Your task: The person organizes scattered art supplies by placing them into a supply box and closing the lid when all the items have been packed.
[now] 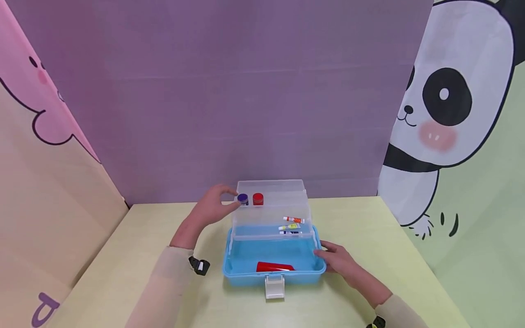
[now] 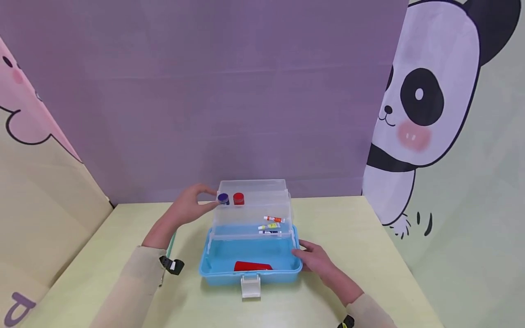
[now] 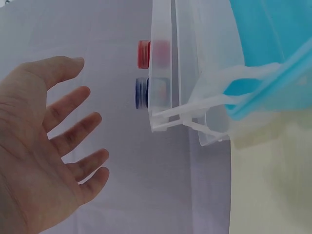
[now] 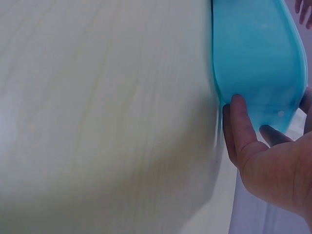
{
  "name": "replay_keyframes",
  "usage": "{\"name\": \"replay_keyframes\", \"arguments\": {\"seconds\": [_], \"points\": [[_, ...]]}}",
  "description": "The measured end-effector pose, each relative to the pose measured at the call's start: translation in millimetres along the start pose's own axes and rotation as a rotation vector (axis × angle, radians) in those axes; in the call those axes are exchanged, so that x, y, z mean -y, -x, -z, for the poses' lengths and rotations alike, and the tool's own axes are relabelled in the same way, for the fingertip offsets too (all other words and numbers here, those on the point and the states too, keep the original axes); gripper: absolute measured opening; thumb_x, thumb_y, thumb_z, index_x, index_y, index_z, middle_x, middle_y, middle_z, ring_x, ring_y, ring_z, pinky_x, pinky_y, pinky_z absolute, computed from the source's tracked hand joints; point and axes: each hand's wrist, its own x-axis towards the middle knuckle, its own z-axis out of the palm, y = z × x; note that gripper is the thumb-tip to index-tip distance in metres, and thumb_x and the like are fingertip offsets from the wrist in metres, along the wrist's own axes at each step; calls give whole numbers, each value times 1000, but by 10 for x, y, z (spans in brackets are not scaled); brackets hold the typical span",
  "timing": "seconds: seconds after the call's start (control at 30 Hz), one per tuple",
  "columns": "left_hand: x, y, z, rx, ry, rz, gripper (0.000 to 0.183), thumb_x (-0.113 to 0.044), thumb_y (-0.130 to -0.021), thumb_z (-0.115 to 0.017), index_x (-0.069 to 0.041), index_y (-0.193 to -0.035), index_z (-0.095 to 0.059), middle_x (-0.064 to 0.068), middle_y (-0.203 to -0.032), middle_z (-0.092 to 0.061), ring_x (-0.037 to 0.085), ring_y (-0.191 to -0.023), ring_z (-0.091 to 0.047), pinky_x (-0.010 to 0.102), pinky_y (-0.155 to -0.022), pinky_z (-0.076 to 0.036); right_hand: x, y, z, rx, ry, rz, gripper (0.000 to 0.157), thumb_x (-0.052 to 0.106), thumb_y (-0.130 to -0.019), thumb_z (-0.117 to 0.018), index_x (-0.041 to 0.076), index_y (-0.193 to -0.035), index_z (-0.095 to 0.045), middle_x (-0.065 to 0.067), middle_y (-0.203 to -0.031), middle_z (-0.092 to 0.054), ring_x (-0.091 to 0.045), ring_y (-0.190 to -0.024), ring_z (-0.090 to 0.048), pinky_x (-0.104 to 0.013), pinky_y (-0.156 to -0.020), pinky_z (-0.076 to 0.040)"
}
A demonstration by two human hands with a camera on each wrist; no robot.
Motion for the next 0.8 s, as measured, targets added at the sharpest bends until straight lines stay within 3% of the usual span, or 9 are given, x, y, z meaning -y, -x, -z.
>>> {"name": "replay_keyframes", "arguments": {"seconds": [0.23, 0.8], "points": [[159, 200, 8, -12, -29, 63, 38, -31, -89, -69, -10, -120, -65, 12, -128, -56, 35, -123, -48, 56, -96, -45, 10, 11, 1, 8, 6, 16, 64, 31, -92, -67, -4, -141, -45, -27, -130, -54, -34, -98, -65, -44, -77, -57], [592, 576, 35, -31, -10, 66, 34, -25, -89, -69, -3, -115, -67, 18, -127, -58, 40, -123, -48, 57, -99, -41, -5, 12, 3, -1, -1, 16, 67, 33, -90, -69, -4, -141, -45, -28, -130, -54, -34, -97, -66, -44, -77, -57]]}}
